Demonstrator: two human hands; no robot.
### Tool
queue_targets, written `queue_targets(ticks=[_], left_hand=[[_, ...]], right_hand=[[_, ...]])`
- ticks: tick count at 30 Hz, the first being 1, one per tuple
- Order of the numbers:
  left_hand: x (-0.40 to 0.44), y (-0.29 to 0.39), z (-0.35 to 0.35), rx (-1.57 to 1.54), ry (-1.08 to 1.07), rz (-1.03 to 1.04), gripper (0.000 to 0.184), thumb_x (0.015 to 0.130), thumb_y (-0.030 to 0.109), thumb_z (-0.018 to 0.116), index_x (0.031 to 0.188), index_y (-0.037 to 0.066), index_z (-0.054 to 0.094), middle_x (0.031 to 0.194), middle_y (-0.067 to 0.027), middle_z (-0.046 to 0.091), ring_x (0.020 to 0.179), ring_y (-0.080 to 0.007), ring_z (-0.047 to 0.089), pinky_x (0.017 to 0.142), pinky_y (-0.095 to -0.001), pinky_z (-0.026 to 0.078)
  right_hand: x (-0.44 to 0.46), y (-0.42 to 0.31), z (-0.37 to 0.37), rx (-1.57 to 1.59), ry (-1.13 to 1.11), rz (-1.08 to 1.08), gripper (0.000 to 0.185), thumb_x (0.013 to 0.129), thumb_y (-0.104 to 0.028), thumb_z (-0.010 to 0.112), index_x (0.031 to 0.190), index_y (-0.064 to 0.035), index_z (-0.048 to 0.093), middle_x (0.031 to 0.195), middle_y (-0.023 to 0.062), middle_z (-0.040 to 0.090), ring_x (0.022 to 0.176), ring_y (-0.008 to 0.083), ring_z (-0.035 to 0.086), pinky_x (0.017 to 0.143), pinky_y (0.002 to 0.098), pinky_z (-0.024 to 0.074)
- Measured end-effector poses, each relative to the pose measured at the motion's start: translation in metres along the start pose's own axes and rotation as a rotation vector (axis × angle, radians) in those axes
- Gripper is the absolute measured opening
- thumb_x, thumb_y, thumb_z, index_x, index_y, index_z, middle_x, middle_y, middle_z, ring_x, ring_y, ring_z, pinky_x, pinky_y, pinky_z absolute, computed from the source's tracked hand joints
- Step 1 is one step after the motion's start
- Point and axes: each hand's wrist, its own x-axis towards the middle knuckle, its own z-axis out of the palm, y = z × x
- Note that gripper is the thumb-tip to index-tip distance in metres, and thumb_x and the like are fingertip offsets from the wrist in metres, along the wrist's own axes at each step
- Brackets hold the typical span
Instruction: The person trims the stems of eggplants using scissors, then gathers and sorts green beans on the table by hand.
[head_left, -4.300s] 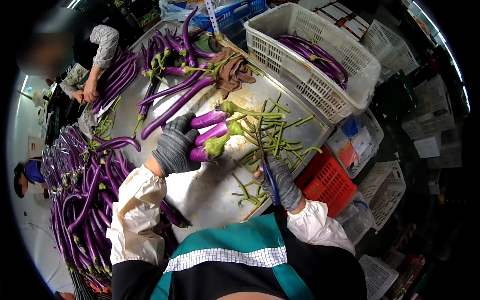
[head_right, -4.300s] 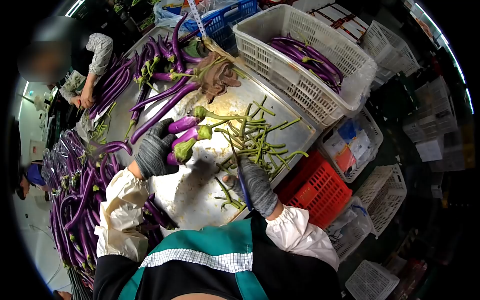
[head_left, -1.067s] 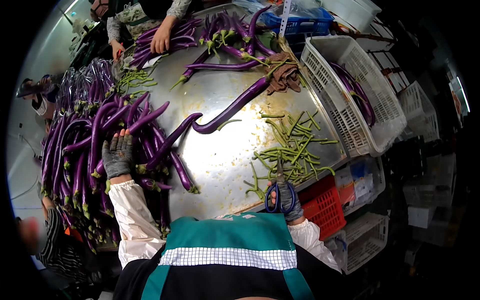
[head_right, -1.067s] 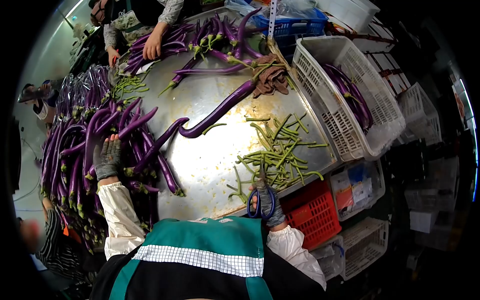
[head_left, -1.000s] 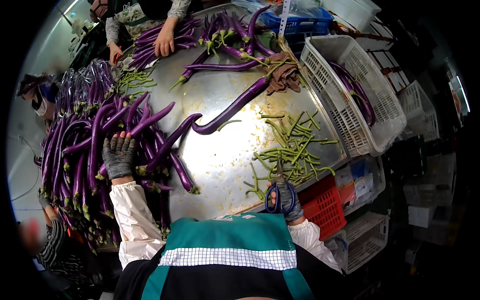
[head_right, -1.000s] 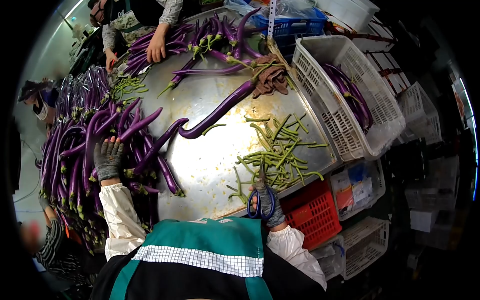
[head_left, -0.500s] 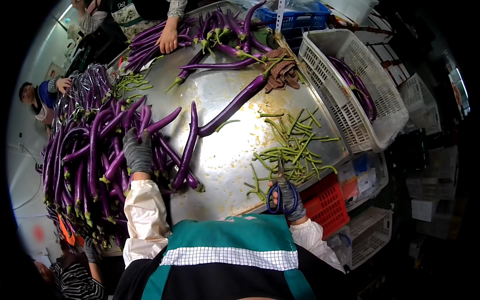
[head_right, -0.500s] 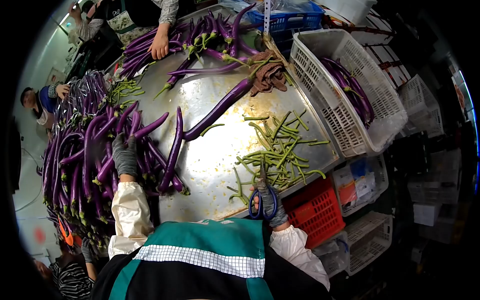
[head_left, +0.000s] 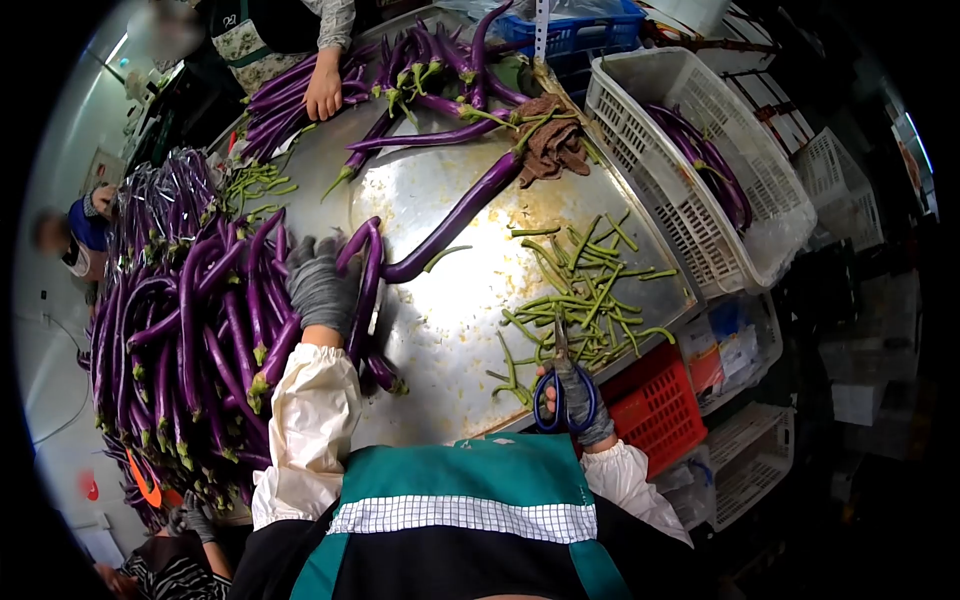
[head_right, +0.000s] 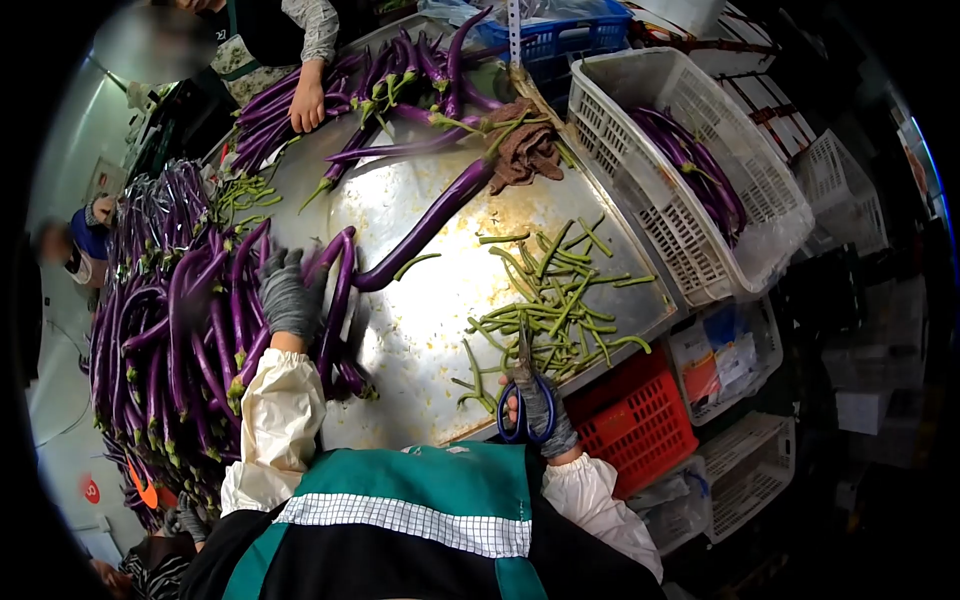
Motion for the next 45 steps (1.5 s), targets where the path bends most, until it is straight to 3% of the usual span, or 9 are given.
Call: queue_targets(ticks=[7, 13, 17, 20, 22, 25, 30, 33, 45], left_hand=[[0.064, 0.082, 0.052, -0.166, -0.185, 0.438, 0.056, 0.066, 0.039, 0.064, 0.11, 0.006, 0.051, 0.115, -0.0178, 0.047, 0.109, -0.0335, 0.041, 0.092, -0.0403, 0.033], [0.124, 0.144, 0.091, -0.038, -0.478, 0.553, 0.106, 0.052, 0.062, 0.067, 0.133, 0.012, 0.022, 0.139, -0.0231, 0.006, 0.128, -0.0409, 0.003, 0.101, -0.0539, 0.012], [0.152, 0.16, 0.101, -0.022, -0.507, 0.609, 0.107, 0.049, 0.063, 0.068, 0.134, 0.016, 0.022, 0.138, -0.025, 0.006, 0.128, -0.0434, 0.001, 0.101, -0.0546, 0.009], [0.165, 0.165, 0.107, 0.104, -0.626, 0.629, 0.099, 0.047, 0.063, 0.067, 0.129, 0.02, 0.034, 0.138, -0.0264, 0.005, 0.127, -0.0457, -0.001, 0.101, -0.0542, 0.003], [0.169, 0.162, 0.11, 0.055, -0.602, 0.637, 0.086, 0.05, 0.058, 0.067, 0.125, 0.022, 0.042, 0.137, -0.0269, 0.008, 0.125, -0.0484, 0.004, 0.101, -0.0544, 0.006], [0.176, 0.159, 0.119, -0.061, -0.491, 0.66, 0.073, 0.052, 0.049, 0.067, 0.119, 0.025, 0.049, 0.134, -0.0241, 0.021, 0.122, -0.0431, 0.024, 0.1, -0.0546, 0.011], [0.174, 0.163, 0.129, -0.102, -0.409, 0.623, 0.069, 0.053, 0.044, 0.066, 0.118, 0.025, 0.051, 0.132, -0.0216, 0.027, 0.115, -0.0388, 0.037, 0.1, -0.0501, 0.018], [0.171, 0.169, 0.125, -0.165, -0.374, 0.73, 0.069, 0.054, 0.041, 0.065, 0.118, 0.022, 0.05, 0.126, -0.0231, 0.034, 0.108, -0.0391, 0.042, 0.093, -0.0424, 0.033], [0.079, 0.168, 0.012, -0.354, -0.07, 0.823, 0.032, 0.057, 0.018, 0.062, 0.085, 0.004, 0.055, 0.095, -0.023, 0.049, 0.081, -0.037, 0.053, 0.069, -0.0427, 0.045]], right_hand=[[0.0, 0.0, -0.002, 0.002, -0.007, 0.016, 0.033, 0.088, -0.033, 0.046, 0.096, -0.0011, 0.053, 0.057, -0.0031, 0.05, 0.044, 0.0057, 0.048, 0.04, 0.0183, 0.0404], [-0.001, 0.004, -0.004, 0.094, 0.012, 0.018, 0.031, 0.088, -0.03, 0.046, 0.098, -0.0014, 0.053, 0.058, -0.0027, 0.052, 0.044, 0.0064, 0.047, 0.041, 0.0188, 0.0405], [-0.006, -0.001, 0.007, 0.112, 0.076, 0.012, 0.028, 0.087, -0.029, 0.048, 0.096, -0.0027, 0.053, 0.058, -0.0038, 0.05, 0.044, 0.0053, 0.046, 0.041, 0.0179, 0.0389], [-0.005, 0.002, 0.007, 0.042, 0.115, 0.005, 0.04, 0.088, -0.037, 0.045, 0.1, 0.0006, 0.052, 0.056, -0.0039, 0.049, 0.045, 0.0049, 0.045, 0.043, 0.0175, 0.039], [-0.006, 0.001, 0.008, 0.116, 0.122, 0.024, 0.028, 0.087, -0.029, 0.048, 0.096, -0.0032, 0.053, 0.057, -0.0042, 0.048, 0.045, 0.0049, 0.045, 0.042, 0.0178, 0.0385], [-0.006, 0.004, 0.008, 0.139, 0.128, 0.005, 0.03, 0.088, -0.03, 0.048, 0.098, -0.0022, 0.053, 0.057, -0.0037, 0.048, 0.046, 0.0049, 0.045, 0.043, 0.0183, 0.039], [-0.008, -0.001, 0.014, 0.049, 0.158, -0.016, 0.035, 0.088, -0.032, 0.046, 0.1, -0.0003, 0.052, 0.058, -0.0036, 0.049, 0.047, 0.0052, 0.046, 0.043, 0.0187, 0.0392], [-0.008, 0.0, 0.015, 0.057, 0.162, -0.021, 0.036, 0.088, -0.034, 0.046, 0.099, 0.0001, 0.052, 0.059, -0.0037, 0.049, 0.047, 0.0054, 0.046, 0.043, 0.0187, 0.0391], [-0.003, 0.011, 0.003, 0.216, 0.061, -0.013, 0.025, 0.087, -0.025, 0.049, 0.101, -0.0031, 0.051, 0.06, -0.0019, 0.053, 0.045, 0.0063, 0.049, 0.042, 0.0187, 0.041]])
